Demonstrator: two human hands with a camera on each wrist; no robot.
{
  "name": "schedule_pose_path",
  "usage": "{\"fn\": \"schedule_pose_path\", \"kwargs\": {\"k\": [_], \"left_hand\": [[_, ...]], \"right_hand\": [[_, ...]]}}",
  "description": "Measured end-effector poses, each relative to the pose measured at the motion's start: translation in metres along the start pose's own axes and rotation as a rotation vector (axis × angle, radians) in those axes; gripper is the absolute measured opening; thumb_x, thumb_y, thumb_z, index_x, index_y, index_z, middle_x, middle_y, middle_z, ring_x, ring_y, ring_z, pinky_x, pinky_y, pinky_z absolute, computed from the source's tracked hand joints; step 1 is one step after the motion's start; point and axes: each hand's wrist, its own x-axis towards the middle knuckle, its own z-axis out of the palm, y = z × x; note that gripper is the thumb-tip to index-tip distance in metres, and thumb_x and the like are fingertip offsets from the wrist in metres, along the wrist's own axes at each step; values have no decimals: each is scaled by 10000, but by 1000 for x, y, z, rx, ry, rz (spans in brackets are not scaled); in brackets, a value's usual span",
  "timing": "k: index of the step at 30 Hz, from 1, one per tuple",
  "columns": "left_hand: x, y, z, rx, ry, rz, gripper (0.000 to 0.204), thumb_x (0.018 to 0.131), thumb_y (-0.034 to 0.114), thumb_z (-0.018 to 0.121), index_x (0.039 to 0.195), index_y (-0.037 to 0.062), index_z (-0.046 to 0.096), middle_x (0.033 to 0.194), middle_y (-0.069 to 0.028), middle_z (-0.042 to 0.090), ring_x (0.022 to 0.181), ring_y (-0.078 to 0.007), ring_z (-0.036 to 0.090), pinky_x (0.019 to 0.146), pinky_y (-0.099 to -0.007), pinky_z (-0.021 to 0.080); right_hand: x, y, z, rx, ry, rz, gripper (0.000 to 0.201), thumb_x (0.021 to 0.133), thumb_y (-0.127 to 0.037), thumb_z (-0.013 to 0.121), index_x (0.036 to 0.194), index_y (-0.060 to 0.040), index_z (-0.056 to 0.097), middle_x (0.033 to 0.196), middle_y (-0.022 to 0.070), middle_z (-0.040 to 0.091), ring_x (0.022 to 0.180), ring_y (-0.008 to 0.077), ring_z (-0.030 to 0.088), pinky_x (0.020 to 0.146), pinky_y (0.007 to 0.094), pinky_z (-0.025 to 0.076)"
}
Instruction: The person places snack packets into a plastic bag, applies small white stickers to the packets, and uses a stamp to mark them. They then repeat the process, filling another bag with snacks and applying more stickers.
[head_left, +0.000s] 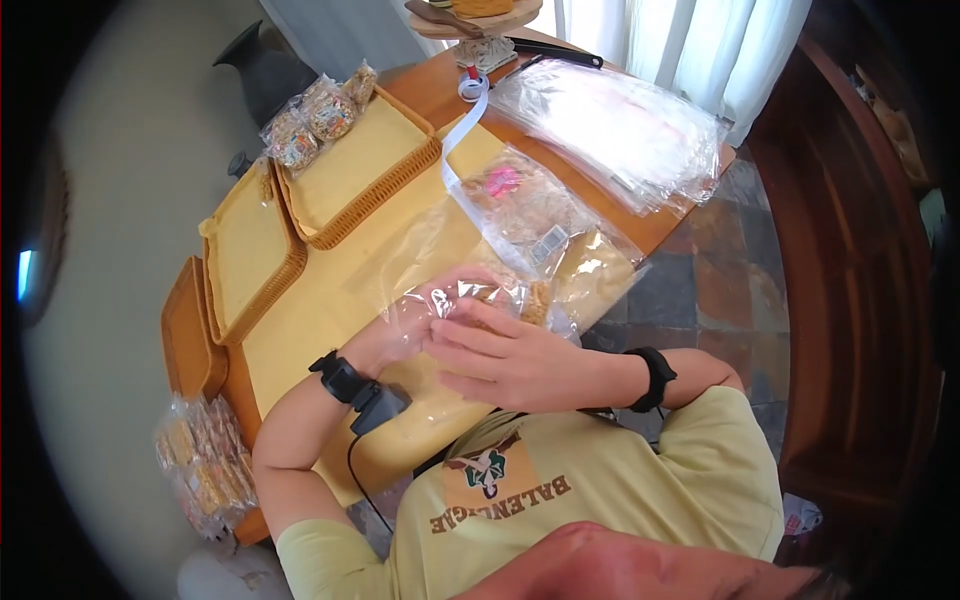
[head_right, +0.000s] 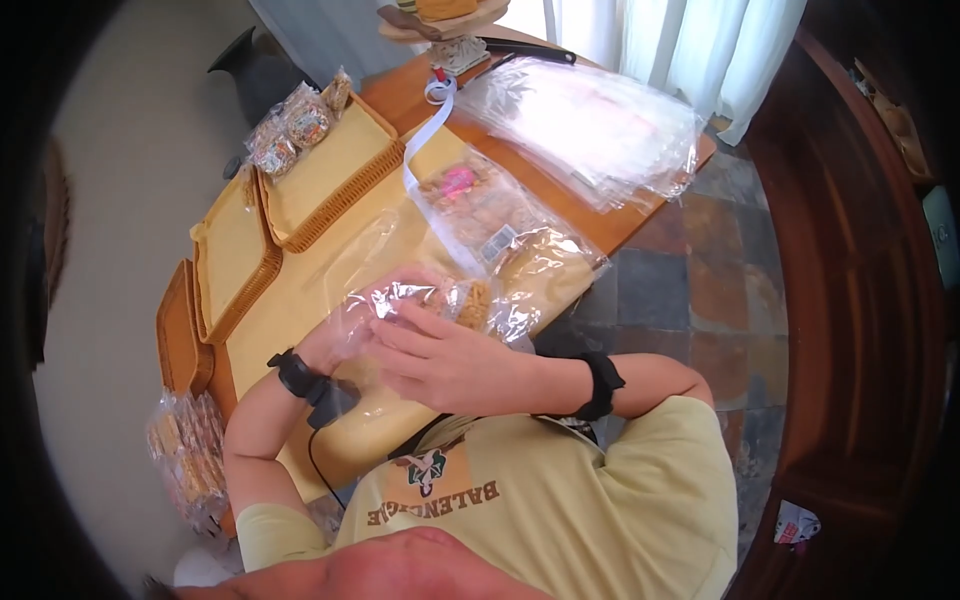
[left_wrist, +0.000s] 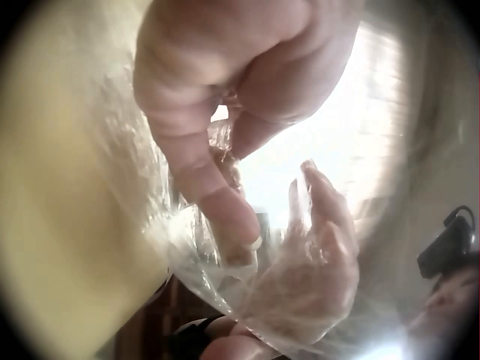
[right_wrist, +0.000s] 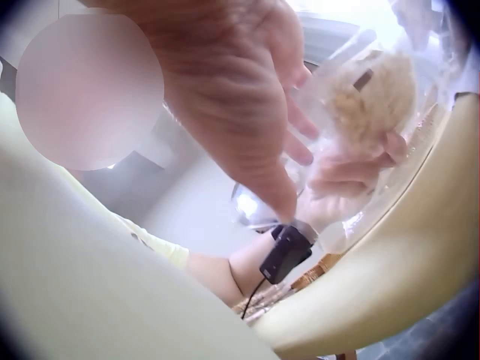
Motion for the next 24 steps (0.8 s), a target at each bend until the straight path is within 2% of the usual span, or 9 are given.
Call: {"fn": "schedule_pose_path", "kwargs": {"k": [2,6,8,12,15,17,21,23,24], "left_hand": [[3,10,18,-8,-99,15,393,888,130,489,1261,72,379,921,24,541,772,-37,510,675,-184,448],[14,13,34,-36,15,-31,394,898,106,453,1280,74,361,933,3,545,806,-54,529,695,-189,458],[25,4,27,-125,-121,-48,481,901,147,466,1341,91,279,1160,-43,484,977,-109,526,834,-234,455],[28,-14,29,-36,-114,-29,471,919,198,445,1355,128,282,1067,-24,517,928,-78,532,803,-201,459],[39,-33,20,-434,57,-203,456,927,225,424,1360,166,295,962,10,524,821,-63,546,716,-189,472],[49,-24,18,-103,-341,-188,460,922,265,448,1354,178,318,885,34,518,703,-62,531,600,-219,463],[53,8,31,564,-67,-375,558,827,25,488,1335,221,367,833,-2,566,599,-100,521,501,-245,427],[52,8,33,1608,-131,528,616,762,16,501,1321,249,388,762,-27,515,602,-148,531,482,-284,422],[53,7,33,1607,-132,527,616,762,16,501,1321,249,388,762,-27,515,602,-148,531,482,-284,422]], "right_hand": [[2,-1,4,68,80,-76,351,695,-198,584,1020,-64,581,1130,121,501,1128,291,434,993,484,290],[6,-1,7,119,91,-55,325,699,-181,575,994,-43,587,1118,123,513,1114,298,453,987,476,306],[4,-1,9,105,98,-52,314,711,-165,566,994,-29,583,1107,126,523,1104,299,466,987,472,310],[6,1,9,141,140,-75,317,714,-164,563,997,-22,580,1099,132,530,1101,294,470,986,475,309],[8,4,10,191,105,-108,317,715,-160,562,996,-16,578,1092,142,535,1094,296,472,985,478,307],[8,6,11,209,79,-134,323,709,-156,562,997,-11,574,1088,146,533,1081,306,476,989,475,312],[6,5,11,281,91,-143,323,717,-147,550,1010,-14,567,1082,146,531,1069,311,479,997,479,305],[4,4,14,330,150,-176,316,731,-144,539,1019,-17,563,1081,139,529,1057,304,481,997,478,311],[4,4,13,331,150,-175,316,731,-144,539,1019,-17,563,1081,139,529,1057,304,481,997,478,311]]}}
